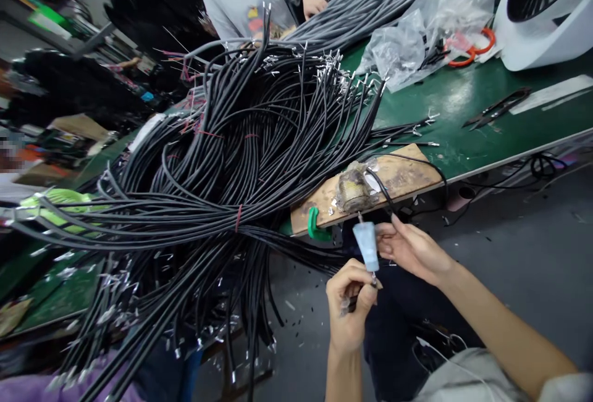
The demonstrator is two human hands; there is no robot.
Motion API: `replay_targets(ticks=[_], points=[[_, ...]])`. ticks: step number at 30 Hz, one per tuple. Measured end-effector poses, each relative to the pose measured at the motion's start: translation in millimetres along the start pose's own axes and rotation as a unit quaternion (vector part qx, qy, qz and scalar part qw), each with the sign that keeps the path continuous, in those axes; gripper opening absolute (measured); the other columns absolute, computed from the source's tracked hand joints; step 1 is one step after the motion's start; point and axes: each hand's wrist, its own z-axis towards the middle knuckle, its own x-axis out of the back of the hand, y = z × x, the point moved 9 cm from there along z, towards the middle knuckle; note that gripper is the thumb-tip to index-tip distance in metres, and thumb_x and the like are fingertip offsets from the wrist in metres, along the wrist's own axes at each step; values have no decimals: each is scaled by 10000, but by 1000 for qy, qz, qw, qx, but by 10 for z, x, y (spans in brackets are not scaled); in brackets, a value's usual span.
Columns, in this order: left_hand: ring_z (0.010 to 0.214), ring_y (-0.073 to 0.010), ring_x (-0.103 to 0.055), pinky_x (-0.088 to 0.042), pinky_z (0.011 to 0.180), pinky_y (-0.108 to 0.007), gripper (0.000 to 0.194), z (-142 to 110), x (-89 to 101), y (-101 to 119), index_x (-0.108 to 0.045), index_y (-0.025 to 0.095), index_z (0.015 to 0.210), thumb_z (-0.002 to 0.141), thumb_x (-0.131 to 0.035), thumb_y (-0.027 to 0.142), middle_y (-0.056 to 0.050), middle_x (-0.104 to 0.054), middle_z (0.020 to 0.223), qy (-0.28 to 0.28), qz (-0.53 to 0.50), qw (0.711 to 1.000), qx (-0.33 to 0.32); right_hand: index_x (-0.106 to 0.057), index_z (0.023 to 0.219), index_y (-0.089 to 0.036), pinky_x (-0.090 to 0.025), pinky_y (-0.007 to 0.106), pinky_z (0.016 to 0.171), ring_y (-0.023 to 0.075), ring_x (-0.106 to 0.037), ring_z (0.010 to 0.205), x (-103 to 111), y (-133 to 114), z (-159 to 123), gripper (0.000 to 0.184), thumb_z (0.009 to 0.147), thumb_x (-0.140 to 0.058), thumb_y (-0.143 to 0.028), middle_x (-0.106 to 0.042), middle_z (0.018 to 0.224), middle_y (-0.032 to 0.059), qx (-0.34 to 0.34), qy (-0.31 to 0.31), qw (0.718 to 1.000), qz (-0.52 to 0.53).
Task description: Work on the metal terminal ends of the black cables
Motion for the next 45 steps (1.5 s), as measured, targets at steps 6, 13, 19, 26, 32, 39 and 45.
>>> replay_targets(ticks=[6, 13, 19, 26, 32, 39, 45], points=[[624, -161, -560, -443, 600, -278, 279, -15, 23, 52, -692, 179, 715, 865, -604, 397, -49, -618, 630, -35, 32, 998, -43, -687, 812, -140, -366, 254, 590, 118, -454, 625, 268, -216, -300, 272, 817, -670, -412, -575, 686, 17, 79, 56, 974, -206], [570, -120, -509, -391, 524, -214, 167, 66, -3, -35, -718, 148, 691, 765, -713, 298, -34, -611, 657, -27, 187, 981, 48, -688, 829, -187, -415, 332, 706, 199, -500, 771, -397, -385, -607, 67, 791, -709, -238, -626, 781, 55, 256, -17, 804, -536], [527, -93, -503, -394, 452, -179, 162, -25, -6, 74, -670, 135, 688, 741, -724, 278, -16, -560, 677, -38, 120, 990, 56, -639, 755, -177, -408, 359, 712, 184, -492, 696, -590, -354, -638, 138, 878, -578, -178, -605, 698, 49, 331, -32, 784, -524], [483, -67, -485, -362, 414, -163, 109, -210, 144, 103, -664, 136, 712, 789, -683, 211, -12, -564, 692, 33, 133, 990, 34, -619, 801, -174, -436, 347, 741, 181, -536, 722, -521, -294, -619, 70, 855, -606, -217, -611, 758, 53, 312, -20, 787, -532], [538, -86, -438, -324, 483, -188, 163, -276, 68, 111, -639, 144, 746, 852, -617, 267, 14, -484, 628, 66, 203, 977, 18, -523, 619, -183, -401, 330, 674, 145, -433, 606, -584, -330, -718, 245, 853, -564, -124, -472, 596, -2, 390, 52, 743, -541], [451, -43, -298, -201, 408, -180, 375, -326, 94, -60, -526, 143, 646, 931, -493, 385, 37, -399, 630, 116, 84, 987, 71, -650, 720, -171, -410, 292, 643, 152, -505, 688, -314, -13, -533, 175, 873, -581, -222, -542, 709, 27, 294, 44, 916, -271], [452, -40, -225, -172, 412, -190, 471, -286, 45, -86, -391, 150, 567, 934, -477, 433, 54, -312, 581, 75, 49, 988, 124, -652, 780, -160, -450, 251, 623, 128, -530, 654, -222, 396, -357, 234, 803, -676, -392, -572, 702, 22, 81, 1, 997, -10]])
